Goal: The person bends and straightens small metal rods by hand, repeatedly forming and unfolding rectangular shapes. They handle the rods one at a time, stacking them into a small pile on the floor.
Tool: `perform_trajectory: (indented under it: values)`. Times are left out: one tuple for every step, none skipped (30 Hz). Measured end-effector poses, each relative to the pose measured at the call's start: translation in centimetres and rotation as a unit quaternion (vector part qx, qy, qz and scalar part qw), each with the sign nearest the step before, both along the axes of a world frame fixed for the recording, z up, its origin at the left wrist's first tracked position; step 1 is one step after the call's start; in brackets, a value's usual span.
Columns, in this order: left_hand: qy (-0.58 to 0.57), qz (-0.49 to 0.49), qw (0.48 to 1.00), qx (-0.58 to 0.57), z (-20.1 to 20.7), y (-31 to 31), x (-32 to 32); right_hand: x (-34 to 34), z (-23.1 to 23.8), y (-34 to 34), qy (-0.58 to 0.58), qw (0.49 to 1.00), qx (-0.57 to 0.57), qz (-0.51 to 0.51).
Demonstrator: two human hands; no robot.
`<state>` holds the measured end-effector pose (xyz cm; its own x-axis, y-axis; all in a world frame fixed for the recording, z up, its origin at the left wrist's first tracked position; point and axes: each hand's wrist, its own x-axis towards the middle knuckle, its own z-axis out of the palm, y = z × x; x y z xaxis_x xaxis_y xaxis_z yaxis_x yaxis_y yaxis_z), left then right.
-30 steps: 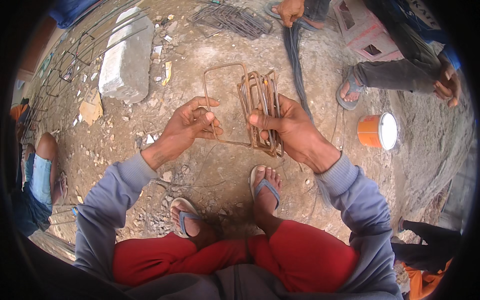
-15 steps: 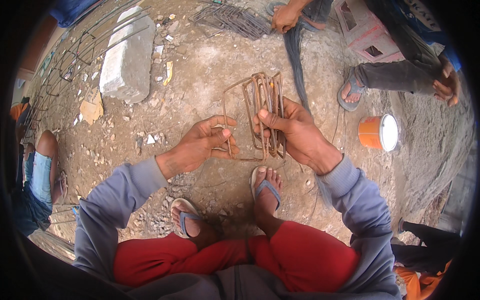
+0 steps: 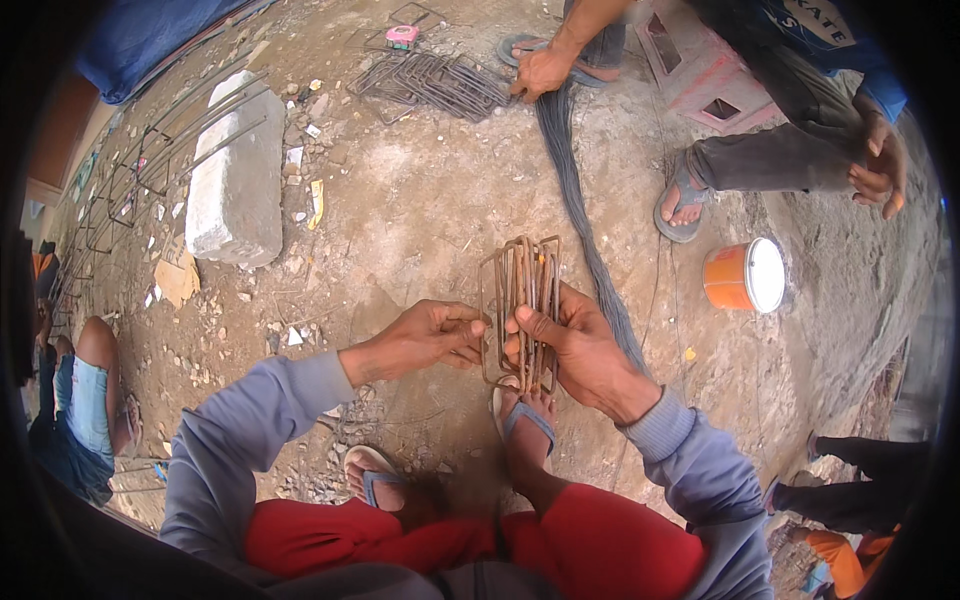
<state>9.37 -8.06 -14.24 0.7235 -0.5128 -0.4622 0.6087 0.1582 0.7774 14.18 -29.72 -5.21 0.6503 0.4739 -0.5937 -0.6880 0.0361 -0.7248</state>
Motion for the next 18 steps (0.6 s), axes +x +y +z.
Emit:
perform_trajectory:
  values:
    - [-0.040,-0.015,0.996,0.076,-0.4,0.2,1.1,-0.1,-0.2,-0.6,-0.002,1.000,-0.008,-0.021]
    - [-0.079,-0.027,0.985,0.154,-1.2,0.8,2.6,-0.2,-0.9,-1.3,-0.002,0.999,-0.013,-0.040]
    - [-0.117,-0.039,0.965,0.230,-2.2,1.4,4.2,-0.3,-1.3,-2.0,-0.003,0.998,-0.018,-0.061]
    - [-0.135,-0.001,0.947,0.293,-3.3,2.6,5.9,-0.4,-1.3,-2.5,0.001,0.997,-0.033,-0.071]
    - [-0.154,0.038,0.922,0.354,-4.5,4.0,7.9,-0.6,-1.4,-3.1,0.001,0.996,-0.044,-0.073]
    - [-0.195,0.048,0.893,0.402,-6.2,5.4,10.4,-0.8,-1.6,-4.0,-0.002,0.995,-0.055,-0.077]
    - [-0.234,0.059,0.860,0.450,-7.8,6.9,13.0,-0.9,-1.8,-4.7,-0.003,0.995,-0.066,-0.080]
    - [-0.314,0.063,0.802,0.504,-9.0,7.5,16.0,-1.2,-1.6,-5.5,-0.009,0.993,-0.078,-0.090]
    - [-0.387,0.068,0.732,0.557,-9.5,8.4,18.6,-1.4,-1.6,-6.0,-0.012,0.992,-0.083,-0.095]
    - [-0.409,0.068,0.709,0.570,-9.6,8.5,21.5,-1.7,-1.5,-6.8,-0.016,0.990,-0.097,-0.106]
    - [-0.431,0.071,0.686,0.582,-9.5,8.4,24.2,-1.9,-1.4,-7.5,-0.010,0.988,-0.103,-0.113]
    - [-0.440,0.056,0.653,0.614,-9.2,8.5,26.7,-2.0,-1.4,-8.0,-0.004,0.987,-0.108,-0.121]
    - [-0.450,0.043,0.621,0.641,-9.2,8.2,29.4,-2.2,-1.4,-8.9,0.001,0.985,-0.116,-0.131]
    - [-0.457,0.034,0.585,0.669,-9.4,8.3,31.7,-2.3,-1.4,-9.5,-0.001,0.983,-0.115,-0.142]
    - [-0.471,0.011,0.554,0.687,-9.6,8.7,33.3,-2.5,-1.2,-10.0,0.011,0.982,-0.107,-0.154]
    - [-0.488,-0.008,0.519,0.701,-9.9,9.0,35.8,-2.7,-1.2,-10.6,0.014,0.981,-0.110,-0.158]
    - [-0.476,-0.040,0.524,0.705,-10.0,7.5,37.9,-3.1,-1.0,-11.8,0.013,0.978,-0.120,-0.172]
    - [-0.469,-0.067,0.525,0.707,-9.9,5.6,39.5,-3.6,-0.6,-12.9,0.019,0.973,-0.141,-0.180]
